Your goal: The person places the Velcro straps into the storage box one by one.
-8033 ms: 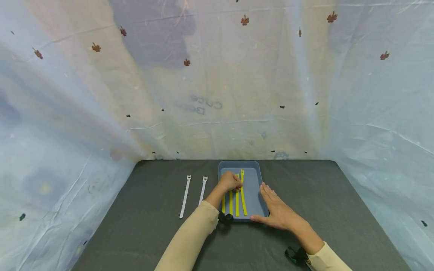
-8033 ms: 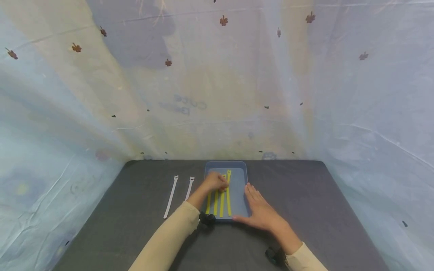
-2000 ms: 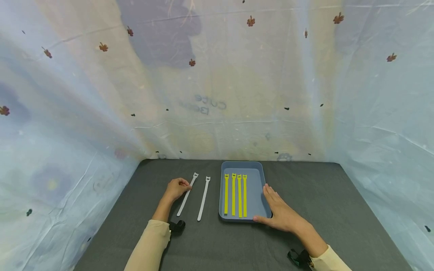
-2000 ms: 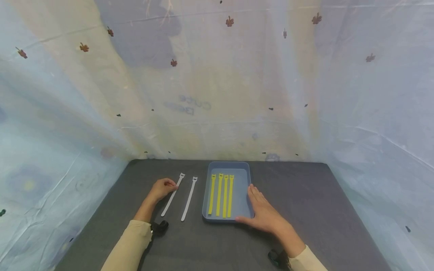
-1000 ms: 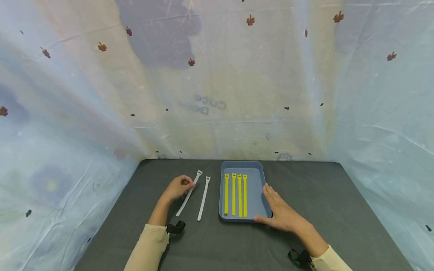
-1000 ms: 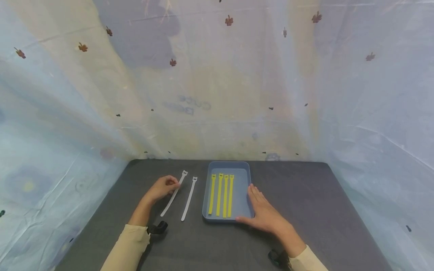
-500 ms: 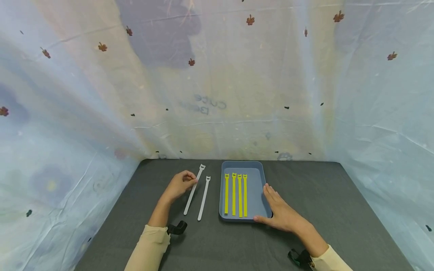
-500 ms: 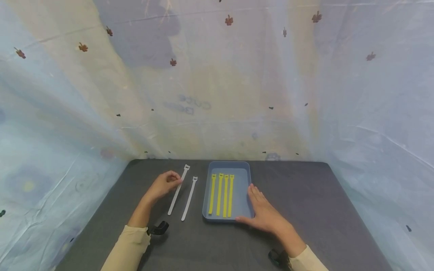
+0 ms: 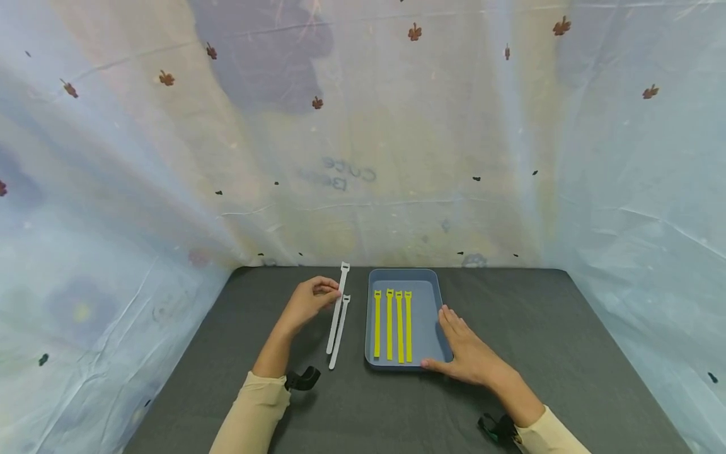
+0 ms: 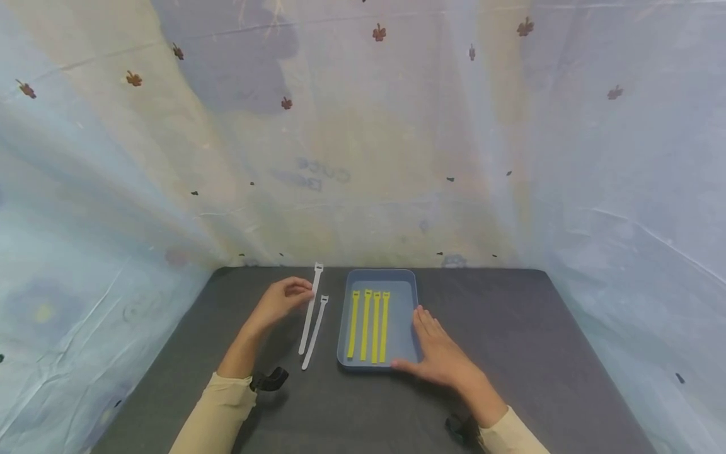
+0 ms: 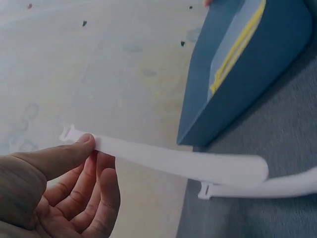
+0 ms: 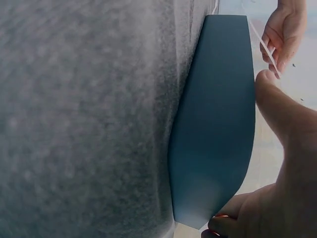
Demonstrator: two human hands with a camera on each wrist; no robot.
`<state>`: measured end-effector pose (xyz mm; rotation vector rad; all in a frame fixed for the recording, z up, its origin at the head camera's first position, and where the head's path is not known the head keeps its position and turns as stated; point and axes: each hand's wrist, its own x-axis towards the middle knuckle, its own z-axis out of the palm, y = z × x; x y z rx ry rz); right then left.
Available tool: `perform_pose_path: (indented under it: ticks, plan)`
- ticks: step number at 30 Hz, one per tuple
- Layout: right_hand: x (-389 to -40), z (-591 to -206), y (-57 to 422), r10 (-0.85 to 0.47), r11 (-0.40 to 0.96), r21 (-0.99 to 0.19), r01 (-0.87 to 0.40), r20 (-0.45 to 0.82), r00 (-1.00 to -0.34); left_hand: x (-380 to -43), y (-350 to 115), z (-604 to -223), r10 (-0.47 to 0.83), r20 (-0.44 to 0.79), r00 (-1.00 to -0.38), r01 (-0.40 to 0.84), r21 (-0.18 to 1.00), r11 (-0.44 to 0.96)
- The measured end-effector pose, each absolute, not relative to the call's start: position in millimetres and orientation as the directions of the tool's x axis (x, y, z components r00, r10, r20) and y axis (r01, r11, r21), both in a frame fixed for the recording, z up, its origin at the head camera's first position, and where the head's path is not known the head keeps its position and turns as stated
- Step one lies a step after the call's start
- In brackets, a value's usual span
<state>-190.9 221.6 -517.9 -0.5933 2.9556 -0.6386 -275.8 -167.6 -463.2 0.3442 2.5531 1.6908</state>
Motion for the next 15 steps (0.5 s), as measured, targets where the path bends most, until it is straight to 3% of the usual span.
perform_pose_path:
  ticks: [15]
  plan:
    - [-190.1, -515.6, 220.3, -0.382, 0.845, -0.399, -0.355, 0.014, -0.924, -277.9, -121.6, -451.2, 0.272, 0.121, -0.955, 0.202, 0.935, 0.292]
